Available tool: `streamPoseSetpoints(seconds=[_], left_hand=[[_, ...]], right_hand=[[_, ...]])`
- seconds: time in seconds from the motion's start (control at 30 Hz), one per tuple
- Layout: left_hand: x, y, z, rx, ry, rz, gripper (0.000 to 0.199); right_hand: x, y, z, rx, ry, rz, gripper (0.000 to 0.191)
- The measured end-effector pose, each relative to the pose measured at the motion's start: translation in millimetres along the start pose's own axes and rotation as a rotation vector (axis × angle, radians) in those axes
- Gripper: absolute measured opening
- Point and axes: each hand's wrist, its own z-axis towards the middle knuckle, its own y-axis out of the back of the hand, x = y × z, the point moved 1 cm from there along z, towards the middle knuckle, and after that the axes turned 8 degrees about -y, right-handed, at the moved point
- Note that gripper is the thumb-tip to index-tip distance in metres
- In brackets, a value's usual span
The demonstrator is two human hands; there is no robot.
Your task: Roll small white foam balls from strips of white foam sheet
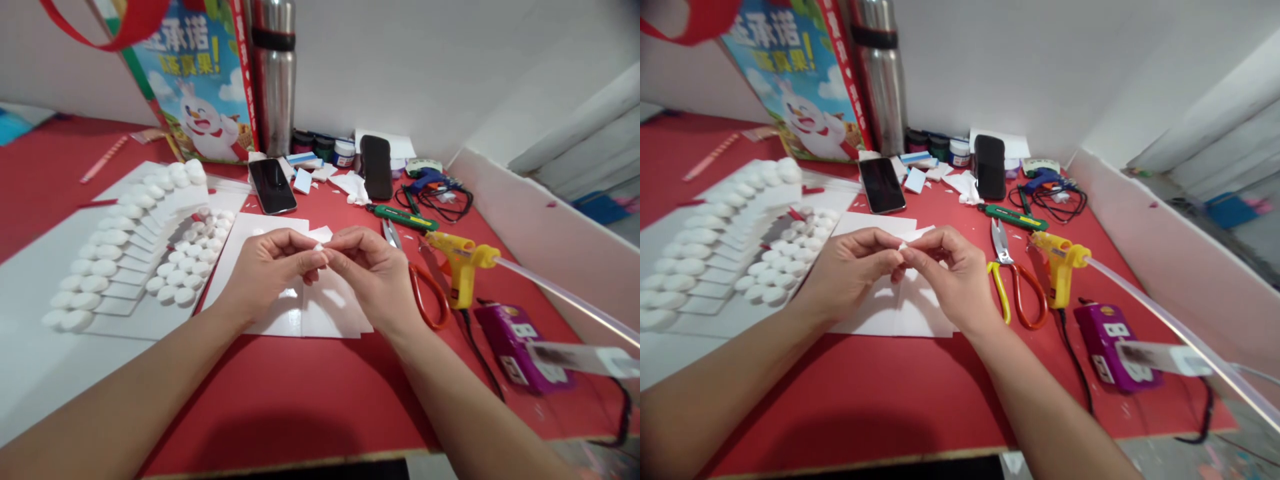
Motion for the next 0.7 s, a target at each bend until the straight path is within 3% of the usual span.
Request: streamPoseSetpoints(seconds=[0.2,0.37,0.53,0.7], left_hand=[[3,-0.1,1,0.003,0.107,-0.142,0.010],[2,0.1,2,-0.002,0.141,-0.187,0.004],[2,1.5,5,0.008,0.121,-0.237,0.011],[3,1.0,5,0.028,0.093,-0.192,0.020]], right_hand=[[-1,1,-1,-0.041,0.227,-0.355,0.007],[1,1,-3,-0.028,0.320,-0.428,0.006],[3,8,-2,0.009,0.154,-0.149,0.026],[1,13,1,-0.021,-0.043,0.140,0.015]])
